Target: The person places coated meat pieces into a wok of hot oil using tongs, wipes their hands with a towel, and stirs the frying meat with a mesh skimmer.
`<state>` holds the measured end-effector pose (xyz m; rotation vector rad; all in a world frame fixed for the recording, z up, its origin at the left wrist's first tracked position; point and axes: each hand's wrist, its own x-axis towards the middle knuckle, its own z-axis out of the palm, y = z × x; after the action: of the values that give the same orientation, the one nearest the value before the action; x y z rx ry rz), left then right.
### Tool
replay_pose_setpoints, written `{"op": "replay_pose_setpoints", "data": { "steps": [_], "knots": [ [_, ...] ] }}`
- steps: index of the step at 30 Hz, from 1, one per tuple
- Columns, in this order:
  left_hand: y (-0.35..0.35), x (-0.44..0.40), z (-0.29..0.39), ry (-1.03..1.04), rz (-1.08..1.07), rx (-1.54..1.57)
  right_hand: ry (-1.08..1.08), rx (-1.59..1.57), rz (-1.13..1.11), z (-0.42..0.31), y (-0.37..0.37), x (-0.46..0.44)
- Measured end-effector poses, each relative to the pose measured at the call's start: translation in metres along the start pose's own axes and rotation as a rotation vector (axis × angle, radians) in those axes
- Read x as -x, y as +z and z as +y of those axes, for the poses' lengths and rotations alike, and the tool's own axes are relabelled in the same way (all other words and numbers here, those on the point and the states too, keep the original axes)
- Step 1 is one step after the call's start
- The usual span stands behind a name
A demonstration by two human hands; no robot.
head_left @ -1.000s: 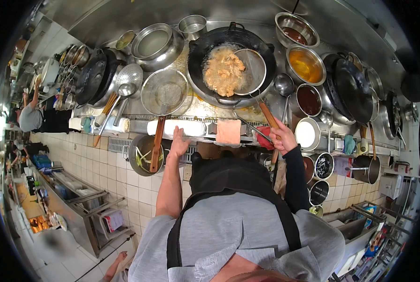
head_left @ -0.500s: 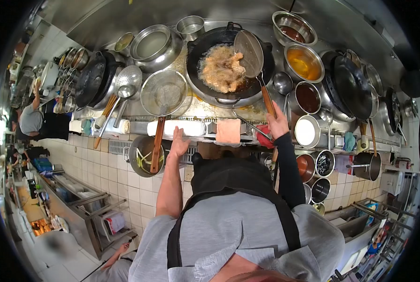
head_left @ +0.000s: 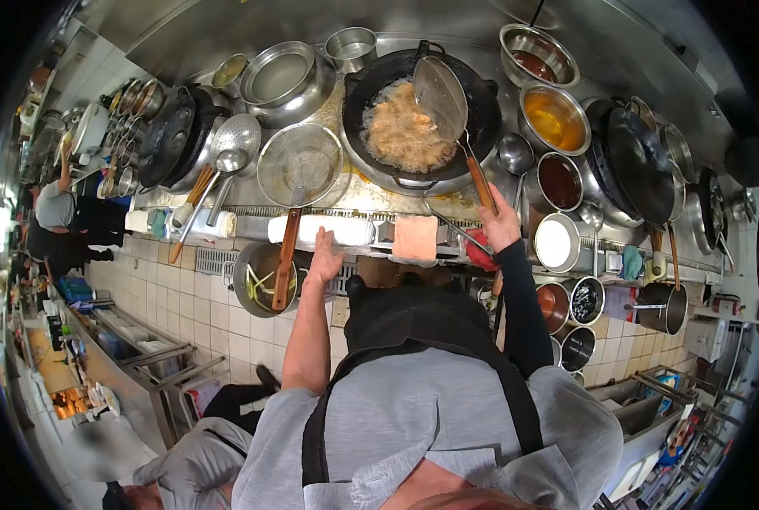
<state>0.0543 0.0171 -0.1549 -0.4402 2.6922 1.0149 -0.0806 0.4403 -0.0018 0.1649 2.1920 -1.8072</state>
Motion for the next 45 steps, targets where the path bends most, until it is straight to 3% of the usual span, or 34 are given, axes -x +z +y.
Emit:
{"op": "replay_pose_setpoints", "data": {
  "steps": [10, 15, 19, 22, 26, 29, 31, 33, 36, 45],
  "knots": [
    [0.0, 0.0, 0.001, -0.008, -0.009, -0.015, -0.097, -0.103, -0.003, -0.015, -0.006, 0.03],
    [0.0, -0.002, 0.002, -0.02, -0.02, -0.007, -0.244, 0.088, 0.039, 0.02, -0.001, 0.012],
    [0.0, 0.0, 0.001, -0.017, -0.014, 0.014, -0.147, -0.02, 0.09, 0.022, 0.001, 0.003],
    [0.002, -0.001, 0.001, -0.017, -0.006, 0.011, -0.476, 0.332, 0.293, 0.029, -0.01, -0.012],
    [0.001, 0.0, 0.001, -0.02, -0.009, -0.01, -0.306, 0.369, 0.355, 0.002, -0.027, -0.01],
    [0.0, 0.0, 0.003, -0.019, -0.011, -0.006, -0.48, 0.573, 0.437, 0.039, -0.038, -0.028],
    [0.0, 0.0, 0.003, -0.018, -0.011, -0.002, -0.08, 0.159, 0.173, 0.04, -0.036, -0.024],
    [0.0, 0.0, 0.002, -0.011, -0.013, 0.001, 0.178, -0.169, -0.01, 0.039, -0.031, -0.018],
    [0.0, 0.0, 0.004, -0.032, -0.011, 0.005, 0.35, -0.426, -0.086, 0.008, -0.01, -0.001],
    [0.001, 0.001, 0.001, -0.01, 0.007, 0.014, 0.388, -0.59, -0.237, 0.0, -0.027, 0.035]
  ]
}}
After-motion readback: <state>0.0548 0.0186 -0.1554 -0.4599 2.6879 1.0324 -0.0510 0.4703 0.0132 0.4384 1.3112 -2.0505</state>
